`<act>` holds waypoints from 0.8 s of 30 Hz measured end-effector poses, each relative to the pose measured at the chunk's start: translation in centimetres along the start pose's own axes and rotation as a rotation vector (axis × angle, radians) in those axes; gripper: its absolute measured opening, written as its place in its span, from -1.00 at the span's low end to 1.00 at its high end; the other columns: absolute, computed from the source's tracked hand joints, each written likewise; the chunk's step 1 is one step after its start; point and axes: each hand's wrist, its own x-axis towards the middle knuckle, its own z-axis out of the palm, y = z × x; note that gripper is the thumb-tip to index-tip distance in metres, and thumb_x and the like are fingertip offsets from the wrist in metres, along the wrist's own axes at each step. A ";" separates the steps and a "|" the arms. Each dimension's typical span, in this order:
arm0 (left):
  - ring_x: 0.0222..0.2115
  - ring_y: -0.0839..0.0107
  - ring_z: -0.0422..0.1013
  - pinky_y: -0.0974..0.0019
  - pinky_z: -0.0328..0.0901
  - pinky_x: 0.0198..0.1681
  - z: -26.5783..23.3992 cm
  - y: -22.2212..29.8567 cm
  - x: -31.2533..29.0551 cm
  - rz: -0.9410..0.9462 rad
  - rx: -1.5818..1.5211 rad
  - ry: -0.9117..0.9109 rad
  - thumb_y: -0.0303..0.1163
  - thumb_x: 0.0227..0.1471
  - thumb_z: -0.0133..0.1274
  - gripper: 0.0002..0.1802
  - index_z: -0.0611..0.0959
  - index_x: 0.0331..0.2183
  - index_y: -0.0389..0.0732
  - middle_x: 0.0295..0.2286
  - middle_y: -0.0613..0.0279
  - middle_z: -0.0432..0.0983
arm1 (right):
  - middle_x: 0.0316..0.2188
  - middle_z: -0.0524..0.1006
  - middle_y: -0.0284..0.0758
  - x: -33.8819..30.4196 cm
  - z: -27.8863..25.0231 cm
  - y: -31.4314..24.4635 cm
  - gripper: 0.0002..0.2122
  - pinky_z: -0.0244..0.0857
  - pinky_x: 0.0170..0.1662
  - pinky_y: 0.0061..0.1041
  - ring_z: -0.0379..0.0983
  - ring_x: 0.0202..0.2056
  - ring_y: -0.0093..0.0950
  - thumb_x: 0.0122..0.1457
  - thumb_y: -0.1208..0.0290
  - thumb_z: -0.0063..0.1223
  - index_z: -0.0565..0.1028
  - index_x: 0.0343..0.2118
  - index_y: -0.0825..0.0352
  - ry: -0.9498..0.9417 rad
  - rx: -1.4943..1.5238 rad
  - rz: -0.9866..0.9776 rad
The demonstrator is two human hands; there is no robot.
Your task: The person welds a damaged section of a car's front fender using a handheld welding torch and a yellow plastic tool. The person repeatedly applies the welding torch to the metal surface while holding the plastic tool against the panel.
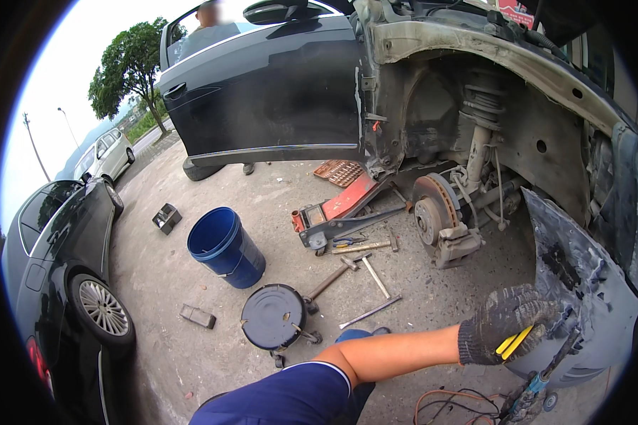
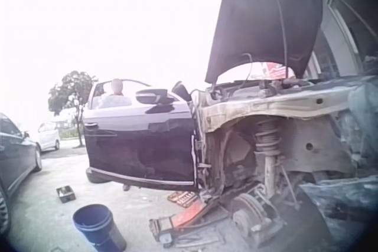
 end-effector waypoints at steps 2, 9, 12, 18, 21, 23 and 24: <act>-0.27 -0.02 0.48 0.05 0.39 -0.21 -0.2 0.1 -0.1 -0.019 0.038 -0.046 -0.49 -0.11 0.15 -0.58 0.59 -0.11 -0.25 -0.26 -0.03 0.55 | -0.48 0.42 -0.42 -0.2 0.0 -0.1 -0.70 0.13 -0.54 -0.68 0.26 -0.56 -0.66 0.33 0.34 -0.16 0.41 0.02 0.38 0.005 -0.049 -0.042; -0.31 -0.02 0.49 0.07 0.39 -0.26 -0.3 0.4 0.1 0.003 0.058 0.006 -0.56 -0.15 0.16 -0.58 0.61 -0.13 -0.29 -0.30 -0.03 0.54 | -0.49 0.41 -0.44 -0.4 0.4 -0.3 -0.73 0.10 -0.55 -0.70 0.24 -0.57 -0.68 0.32 0.36 -0.13 0.42 -0.01 0.37 0.029 -0.137 -0.105; -0.32 -0.02 0.49 0.07 0.40 -0.26 -0.3 0.3 0.2 0.012 0.033 0.014 -0.56 -0.14 0.16 -0.59 0.61 -0.13 -0.29 -0.31 -0.04 0.54 | -0.50 0.40 -0.46 -0.3 0.3 -0.5 -0.73 0.09 -0.56 -0.71 0.23 -0.58 -0.69 0.32 0.35 -0.12 0.42 -0.01 0.36 0.025 -0.114 -0.085; -0.32 -0.01 0.49 0.07 0.40 -0.26 -0.2 0.3 0.1 0.007 0.027 0.016 -0.56 -0.13 0.15 -0.61 0.61 -0.15 -0.31 -0.33 -0.02 0.55 | -0.52 0.39 -0.47 -0.3 0.2 -0.2 -0.75 0.09 -0.58 -0.71 0.21 -0.60 -0.70 0.32 0.35 -0.13 0.42 -0.01 0.32 0.034 -0.074 -0.036; -0.32 -0.02 0.49 0.07 0.40 -0.26 -0.1 0.4 0.2 0.010 0.049 0.020 -0.55 -0.12 0.15 -0.62 0.61 -0.16 -0.31 -0.33 -0.02 0.55 | -0.52 0.38 -0.46 -0.2 -0.1 0.0 -0.76 0.09 -0.58 -0.70 0.21 -0.61 -0.69 0.32 0.36 -0.14 0.41 -0.03 0.31 0.028 -0.050 -0.019; -0.31 -0.02 0.49 0.07 0.40 -0.25 -0.4 0.5 0.3 0.019 0.032 0.014 -0.55 -0.12 0.14 -0.63 0.61 -0.15 -0.31 -0.32 -0.03 0.55 | -0.53 0.38 -0.46 -0.3 -0.1 0.0 -0.77 0.09 -0.58 -0.70 0.21 -0.61 -0.69 0.32 0.36 -0.14 0.41 -0.04 0.31 0.031 -0.086 -0.037; -0.31 -0.03 0.49 0.06 0.40 -0.24 -0.5 0.5 0.4 0.022 0.023 0.010 -0.55 -0.11 0.14 -0.63 0.61 -0.15 -0.31 -0.31 -0.03 0.55 | -0.53 0.38 -0.46 -0.4 0.0 0.0 -0.78 0.09 -0.58 -0.70 0.21 -0.60 -0.69 0.32 0.37 -0.14 0.41 -0.04 0.31 0.018 -0.094 -0.064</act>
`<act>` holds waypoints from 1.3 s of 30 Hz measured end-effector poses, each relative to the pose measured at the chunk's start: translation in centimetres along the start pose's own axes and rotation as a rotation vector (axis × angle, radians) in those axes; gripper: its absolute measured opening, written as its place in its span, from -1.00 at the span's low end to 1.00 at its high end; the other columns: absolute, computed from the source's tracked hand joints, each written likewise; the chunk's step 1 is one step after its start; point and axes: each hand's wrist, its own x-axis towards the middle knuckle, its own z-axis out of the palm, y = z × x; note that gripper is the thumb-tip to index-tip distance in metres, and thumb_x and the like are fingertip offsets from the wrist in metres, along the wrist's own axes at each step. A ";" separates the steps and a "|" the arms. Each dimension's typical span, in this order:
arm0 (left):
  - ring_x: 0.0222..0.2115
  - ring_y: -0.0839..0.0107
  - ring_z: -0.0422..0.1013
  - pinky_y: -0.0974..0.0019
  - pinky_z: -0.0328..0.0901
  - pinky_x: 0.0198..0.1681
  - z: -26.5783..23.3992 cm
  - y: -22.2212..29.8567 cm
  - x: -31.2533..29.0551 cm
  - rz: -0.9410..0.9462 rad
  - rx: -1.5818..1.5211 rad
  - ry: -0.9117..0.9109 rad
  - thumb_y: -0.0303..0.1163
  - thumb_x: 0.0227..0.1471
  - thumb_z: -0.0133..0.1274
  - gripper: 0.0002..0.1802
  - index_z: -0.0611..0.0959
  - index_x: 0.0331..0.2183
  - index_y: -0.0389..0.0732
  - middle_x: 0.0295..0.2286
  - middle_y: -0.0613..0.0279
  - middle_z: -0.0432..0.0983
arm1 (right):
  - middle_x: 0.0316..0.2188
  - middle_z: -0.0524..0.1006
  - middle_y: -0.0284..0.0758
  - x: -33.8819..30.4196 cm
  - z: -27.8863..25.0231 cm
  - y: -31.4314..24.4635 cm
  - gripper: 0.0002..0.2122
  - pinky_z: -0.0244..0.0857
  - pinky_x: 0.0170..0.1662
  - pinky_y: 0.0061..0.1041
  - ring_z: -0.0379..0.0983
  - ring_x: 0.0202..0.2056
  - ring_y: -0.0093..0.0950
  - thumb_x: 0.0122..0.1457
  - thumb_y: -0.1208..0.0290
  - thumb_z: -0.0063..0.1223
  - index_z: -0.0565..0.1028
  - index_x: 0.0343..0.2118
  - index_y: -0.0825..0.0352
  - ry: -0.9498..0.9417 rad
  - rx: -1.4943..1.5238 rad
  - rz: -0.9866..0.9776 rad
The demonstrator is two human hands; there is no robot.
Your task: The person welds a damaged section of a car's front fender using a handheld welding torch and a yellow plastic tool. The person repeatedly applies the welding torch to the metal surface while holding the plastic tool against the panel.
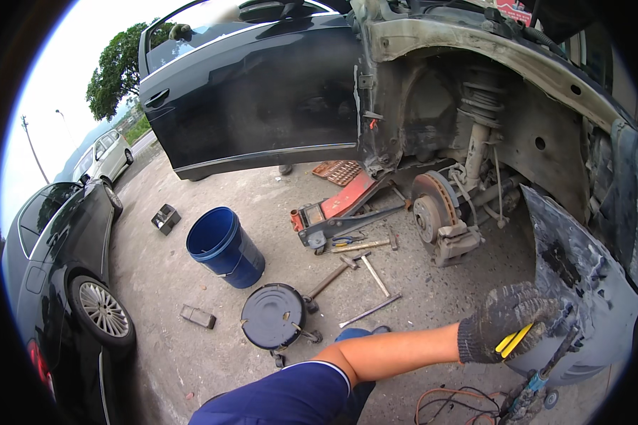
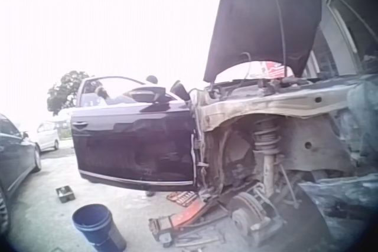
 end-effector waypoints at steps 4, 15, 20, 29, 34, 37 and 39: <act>-0.28 -0.03 0.49 0.06 0.40 -0.22 0.1 -0.2 -0.4 -0.025 -0.014 -0.010 -0.54 -0.10 0.14 -0.62 0.61 -0.14 -0.30 -0.28 -0.04 0.55 | -0.52 0.38 -0.45 -0.1 0.1 -0.7 -0.79 0.10 -0.58 -0.70 0.22 -0.59 -0.67 0.33 0.40 -0.15 0.40 -0.05 0.33 -0.042 0.014 -0.018; -0.22 0.00 0.48 0.07 0.37 -0.14 0.1 -0.1 -0.7 -0.082 0.022 -0.068 -0.52 -0.08 0.13 -0.63 0.61 -0.13 -0.28 -0.21 -0.02 0.54 | -0.55 0.36 -0.44 -0.1 0.2 -0.4 -0.72 0.09 -0.61 -0.69 0.20 -0.64 -0.67 0.31 0.44 -0.15 0.37 0.04 0.37 0.020 0.141 0.062; -0.27 0.01 0.47 0.08 0.36 -0.20 0.0 -0.1 -0.4 -0.078 0.018 -0.093 -0.51 -0.07 0.11 -0.61 0.59 -0.11 -0.27 -0.22 0.01 0.55 | -0.58 0.32 -0.47 -0.1 -0.3 -0.3 -0.70 0.04 -0.63 -0.71 0.15 -0.66 -0.68 0.30 0.47 -0.17 0.36 0.06 0.38 -0.037 0.084 0.020; -0.31 0.03 0.46 0.06 0.36 -0.25 0.3 -0.4 -0.5 -0.039 0.046 -0.081 -0.49 -0.09 0.12 -0.58 0.57 -0.10 -0.29 -0.26 0.00 0.54 | -0.63 0.34 -0.47 0.9 -1.2 3.0 -0.52 -0.03 -0.72 -0.65 0.19 -0.72 -0.69 0.26 0.11 0.01 0.36 0.05 0.44 0.017 0.017 -0.102; -0.33 0.06 0.47 0.09 0.37 -0.28 0.2 -0.4 -0.2 -0.054 0.066 -0.090 -0.50 -0.13 0.14 -0.57 0.59 -0.11 -0.26 -0.27 0.05 0.55 | -0.63 0.35 -0.48 1.5 -2.0 6.1 -0.51 -0.02 -0.71 -0.65 0.20 -0.71 -0.69 0.25 0.07 0.01 0.37 0.04 0.42 0.084 0.039 -0.088; -0.34 0.06 0.47 0.10 0.37 -0.29 0.3 -0.4 -0.1 -0.027 0.087 -0.071 -0.49 -0.12 0.15 -0.57 0.59 -0.10 -0.25 -0.28 0.07 0.55 | -0.64 0.34 -0.49 1.5 -1.8 5.3 -0.50 -0.03 -0.70 -0.65 0.20 -0.71 -0.69 0.24 0.05 0.02 0.37 0.03 0.42 0.076 0.021 -0.096; -0.35 0.07 0.47 0.10 0.37 -0.29 0.3 -0.3 -0.1 -0.039 0.090 -0.084 -0.48 -0.11 0.15 -0.57 0.60 -0.10 -0.24 -0.28 0.07 0.55 | -0.65 0.34 -0.49 1.4 -1.7 5.0 -0.50 -0.03 -0.70 -0.65 0.20 -0.72 -0.69 0.24 0.04 0.02 0.37 0.02 0.41 0.066 0.012 -0.100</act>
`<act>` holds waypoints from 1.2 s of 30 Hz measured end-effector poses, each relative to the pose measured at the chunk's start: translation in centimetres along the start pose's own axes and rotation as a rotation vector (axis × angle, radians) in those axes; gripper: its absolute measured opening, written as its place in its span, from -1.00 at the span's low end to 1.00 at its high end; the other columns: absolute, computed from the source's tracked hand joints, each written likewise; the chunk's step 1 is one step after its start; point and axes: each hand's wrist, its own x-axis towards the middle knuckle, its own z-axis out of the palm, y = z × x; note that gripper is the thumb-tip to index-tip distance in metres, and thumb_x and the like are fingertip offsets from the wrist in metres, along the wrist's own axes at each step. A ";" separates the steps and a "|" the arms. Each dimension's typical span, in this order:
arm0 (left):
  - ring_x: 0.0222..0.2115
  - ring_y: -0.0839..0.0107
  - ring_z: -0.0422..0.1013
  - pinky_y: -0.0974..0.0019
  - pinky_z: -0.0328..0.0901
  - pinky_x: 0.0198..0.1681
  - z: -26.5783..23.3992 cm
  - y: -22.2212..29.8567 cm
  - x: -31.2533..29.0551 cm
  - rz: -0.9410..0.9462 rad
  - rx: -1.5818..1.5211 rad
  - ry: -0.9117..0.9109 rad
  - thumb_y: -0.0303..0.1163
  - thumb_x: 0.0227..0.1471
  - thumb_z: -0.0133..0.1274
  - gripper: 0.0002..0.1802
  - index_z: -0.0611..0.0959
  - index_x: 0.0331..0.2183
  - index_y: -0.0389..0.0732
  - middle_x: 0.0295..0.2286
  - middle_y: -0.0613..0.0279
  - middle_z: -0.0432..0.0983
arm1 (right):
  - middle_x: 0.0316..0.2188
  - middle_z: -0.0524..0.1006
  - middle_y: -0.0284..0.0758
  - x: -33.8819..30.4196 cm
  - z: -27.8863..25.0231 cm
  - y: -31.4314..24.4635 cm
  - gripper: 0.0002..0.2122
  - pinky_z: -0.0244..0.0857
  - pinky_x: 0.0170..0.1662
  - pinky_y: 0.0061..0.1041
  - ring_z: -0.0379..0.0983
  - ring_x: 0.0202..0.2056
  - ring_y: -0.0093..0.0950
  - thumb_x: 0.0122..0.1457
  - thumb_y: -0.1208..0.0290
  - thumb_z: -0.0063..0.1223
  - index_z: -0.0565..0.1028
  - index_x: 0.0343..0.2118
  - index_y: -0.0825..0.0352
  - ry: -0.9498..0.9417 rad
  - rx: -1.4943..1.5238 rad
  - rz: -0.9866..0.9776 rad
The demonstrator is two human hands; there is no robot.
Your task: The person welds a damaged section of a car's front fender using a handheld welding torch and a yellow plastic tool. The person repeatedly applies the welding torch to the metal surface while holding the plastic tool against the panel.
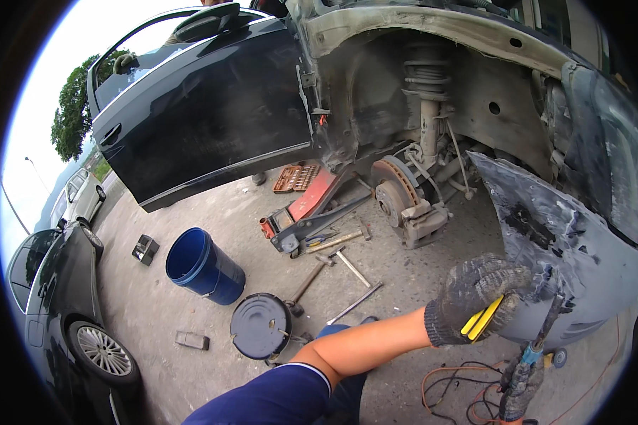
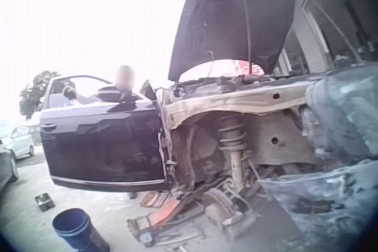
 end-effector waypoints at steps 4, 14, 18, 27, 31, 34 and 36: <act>-0.35 0.08 0.47 0.11 0.37 -0.29 -0.2 0.0 -0.2 -0.030 -0.008 -0.037 -0.47 -0.09 0.15 -0.59 0.59 -0.10 -0.25 -0.30 0.08 0.55 | -0.65 0.33 -0.49 0.0 -0.1 -0.1 -0.52 -0.05 -0.70 -0.65 0.18 -0.72 -0.69 0.24 0.04 0.02 0.38 0.01 0.39 -0.014 -0.008 -0.036; -0.36 0.07 0.47 0.12 0.36 -0.28 -0.4 -0.1 -0.3 -0.048 -0.042 -0.076 -0.48 -0.09 0.15 -0.59 0.58 -0.10 -0.27 -0.33 0.08 0.55 | -0.66 0.31 -0.50 -0.3 0.7 -1.4 -0.56 -0.03 -0.70 -0.65 0.17 -0.73 -0.69 0.25 0.07 0.02 0.38 -0.03 0.37 -0.049 0.044 -0.001; -0.35 0.06 0.48 0.11 0.37 -0.27 -1.0 0.5 -0.4 -0.067 0.001 -0.072 -0.51 -0.08 0.15 -0.60 0.57 -0.11 -0.26 -0.32 0.08 0.56 | -0.62 0.33 -0.51 -0.9 1.8 -4.6 -0.91 0.04 -0.61 -0.67 0.19 -0.65 -0.70 0.31 0.40 -0.12 0.43 -0.28 0.25 -0.094 -0.131 -0.178; -0.39 0.07 0.45 0.12 0.34 -0.30 -0.4 0.3 -0.2 -0.073 0.003 -0.098 -0.44 0.01 0.11 -0.65 0.58 -0.10 -0.20 -0.37 0.11 0.54 | -0.66 0.31 -0.49 0.4 -0.2 -2.4 -0.67 0.05 -0.66 -0.63 0.21 -0.70 -0.66 0.26 0.16 0.02 0.41 -0.10 0.33 -0.083 0.232 0.005; -0.38 0.05 0.45 0.11 0.35 -0.29 -0.8 0.3 -0.8 -0.083 0.046 -0.123 -0.39 -0.03 0.14 -0.62 0.59 -0.10 -0.20 -0.36 0.09 0.54 | -0.66 0.31 -0.47 -0.1 -0.3 -1.0 -0.61 0.06 -0.68 -0.61 0.20 -0.71 -0.64 0.23 0.09 0.08 0.38 -0.11 0.34 -0.066 0.184 -0.032; -0.34 0.04 0.46 0.10 0.38 -0.26 -1.0 0.5 -0.9 -0.089 0.054 -0.144 -0.41 -0.08 0.18 -0.58 0.59 -0.10 -0.23 -0.31 0.04 0.55 | -0.62 0.35 -0.46 -0.4 0.5 -3.4 -0.62 0.09 -0.63 -0.61 0.23 -0.68 -0.65 0.22 0.11 0.07 0.39 -0.11 0.35 -0.101 0.118 0.004; -0.35 0.05 0.47 0.11 0.37 -0.28 -1.0 0.4 -0.5 -0.063 0.048 -0.139 -0.43 -0.07 0.18 -0.59 0.59 -0.11 -0.24 -0.31 0.03 0.55 | -0.58 0.39 -0.43 -0.5 0.3 -4.1 -0.65 0.17 -0.56 -0.60 0.29 -0.62 -0.63 0.25 0.17 0.02 0.39 -0.10 0.38 -0.132 0.116 0.019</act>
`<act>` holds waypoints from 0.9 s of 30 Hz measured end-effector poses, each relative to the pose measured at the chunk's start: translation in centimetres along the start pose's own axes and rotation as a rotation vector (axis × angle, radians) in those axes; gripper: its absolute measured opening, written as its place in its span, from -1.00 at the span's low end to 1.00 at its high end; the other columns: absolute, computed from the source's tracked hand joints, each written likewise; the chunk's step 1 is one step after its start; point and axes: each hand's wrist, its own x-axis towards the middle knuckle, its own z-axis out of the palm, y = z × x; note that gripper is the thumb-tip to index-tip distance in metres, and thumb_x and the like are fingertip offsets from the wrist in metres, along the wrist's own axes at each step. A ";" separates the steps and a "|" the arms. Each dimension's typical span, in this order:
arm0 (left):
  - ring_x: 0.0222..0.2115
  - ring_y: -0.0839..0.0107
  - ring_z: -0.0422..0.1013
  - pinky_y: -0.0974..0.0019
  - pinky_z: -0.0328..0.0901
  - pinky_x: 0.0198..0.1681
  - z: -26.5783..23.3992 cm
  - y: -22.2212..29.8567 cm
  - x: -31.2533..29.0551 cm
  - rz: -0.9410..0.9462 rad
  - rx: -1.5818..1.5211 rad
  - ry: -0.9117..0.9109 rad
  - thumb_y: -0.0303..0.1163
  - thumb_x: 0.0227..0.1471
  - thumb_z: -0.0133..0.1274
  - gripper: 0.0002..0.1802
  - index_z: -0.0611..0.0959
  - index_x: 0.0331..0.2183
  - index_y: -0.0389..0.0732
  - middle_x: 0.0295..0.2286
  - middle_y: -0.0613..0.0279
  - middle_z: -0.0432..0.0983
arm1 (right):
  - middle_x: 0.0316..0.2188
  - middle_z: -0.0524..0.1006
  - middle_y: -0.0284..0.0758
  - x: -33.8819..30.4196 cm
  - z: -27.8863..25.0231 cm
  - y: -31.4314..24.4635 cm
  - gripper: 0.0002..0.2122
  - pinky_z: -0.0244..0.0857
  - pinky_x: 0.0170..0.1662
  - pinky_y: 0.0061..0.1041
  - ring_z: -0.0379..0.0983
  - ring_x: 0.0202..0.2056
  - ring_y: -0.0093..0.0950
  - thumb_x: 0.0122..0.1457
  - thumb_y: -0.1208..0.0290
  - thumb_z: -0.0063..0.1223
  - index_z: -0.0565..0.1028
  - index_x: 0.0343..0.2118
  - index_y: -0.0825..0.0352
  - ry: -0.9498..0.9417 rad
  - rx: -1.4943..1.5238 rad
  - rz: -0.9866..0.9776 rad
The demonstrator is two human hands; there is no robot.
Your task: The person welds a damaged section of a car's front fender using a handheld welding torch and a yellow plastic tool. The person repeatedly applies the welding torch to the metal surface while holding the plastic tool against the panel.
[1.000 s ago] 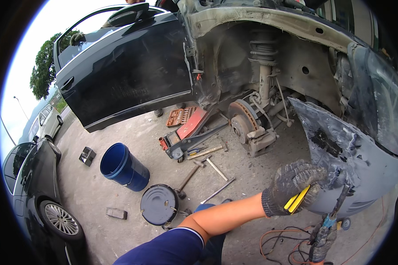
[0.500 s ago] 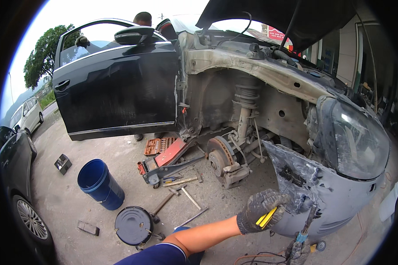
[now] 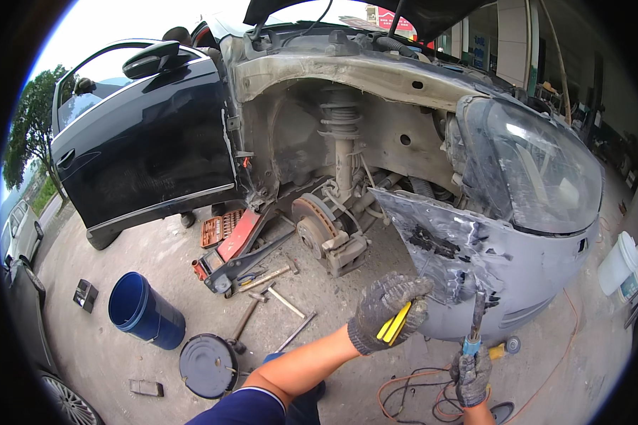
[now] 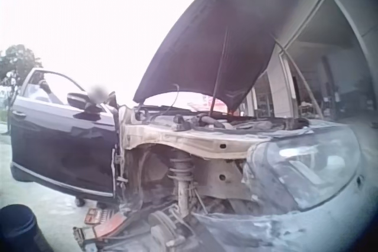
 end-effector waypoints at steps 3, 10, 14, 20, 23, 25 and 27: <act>-0.38 0.08 0.48 0.14 0.35 -0.32 0.7 0.0 0.7 0.048 -0.006 0.036 -0.49 -0.08 0.16 -0.63 0.60 -0.14 -0.25 -0.33 0.05 0.56 | -0.58 0.38 -0.47 0.3 -0.2 -0.5 -0.67 0.19 -0.53 -0.60 0.29 -0.59 -0.65 0.26 0.13 0.00 0.40 -0.15 0.34 0.022 -0.085 0.017; -0.37 0.07 0.49 0.15 0.38 -0.26 0.8 0.0 -0.3 -0.078 -0.021 0.078 -0.45 -0.07 0.16 -0.66 0.61 -0.16 -0.25 -0.34 0.05 0.57 | -0.58 0.42 -0.39 0.8 -0.8 0.9 -0.68 0.27 -0.46 -0.48 0.37 -0.57 -0.52 0.26 0.12 -0.02 0.43 -0.21 0.34 -0.044 -0.283 -0.021; -0.36 0.10 0.50 0.17 0.38 -0.24 0.9 0.6 0.2 -0.091 0.001 0.084 -0.46 -0.05 0.15 -0.74 0.64 -0.22 -0.24 -0.34 0.05 0.57 | -0.56 0.45 -0.34 0.6 -1.0 0.8 -0.67 0.30 -0.41 -0.45 0.41 -0.52 -0.50 0.27 0.16 -0.02 0.44 -0.12 0.36 -0.034 -0.282 -0.053; -0.41 0.14 0.47 0.20 0.36 -0.30 1.1 0.7 0.2 -0.124 -0.041 0.105 -0.46 -0.04 0.15 -0.75 0.65 -0.24 -0.24 -0.40 0.09 0.55 | -0.55 0.42 -0.42 0.6 -1.0 1.6 -0.63 0.20 -0.47 -0.57 0.31 -0.56 -0.60 0.27 0.12 -0.02 0.42 -0.09 0.38 -0.025 -0.313 -0.100; -0.42 0.16 0.46 0.21 0.36 -0.30 1.1 0.7 0.1 -0.126 -0.044 0.100 -0.45 -0.04 0.15 -0.76 0.65 -0.24 -0.24 -0.41 0.11 0.54 | -0.57 0.39 -0.48 0.7 -0.7 1.3 -0.63 0.13 -0.53 -0.66 0.25 -0.59 -0.69 0.28 0.09 -0.03 0.42 -0.12 0.36 -0.022 -0.292 -0.129; -0.41 0.16 0.47 0.21 0.36 -0.29 1.1 0.7 0.1 -0.126 -0.052 0.104 -0.45 -0.04 0.15 -0.76 0.65 -0.24 -0.24 -0.40 0.10 0.55 | -0.58 0.39 -0.48 0.8 -0.7 1.2 -0.63 0.14 -0.53 -0.65 0.25 -0.59 -0.69 0.28 0.09 -0.03 0.42 -0.13 0.36 -0.033 -0.316 -0.140; -0.39 0.16 0.48 0.22 0.36 -0.27 1.3 0.7 0.0 -0.126 -0.066 0.122 -0.45 -0.04 0.15 -0.76 0.65 -0.24 -0.25 -0.38 0.09 0.56 | -0.59 0.39 -0.48 0.8 -0.9 1.3 -0.63 0.14 -0.53 -0.65 0.26 -0.60 -0.69 0.28 0.09 -0.03 0.42 -0.13 0.36 -0.046 -0.338 -0.142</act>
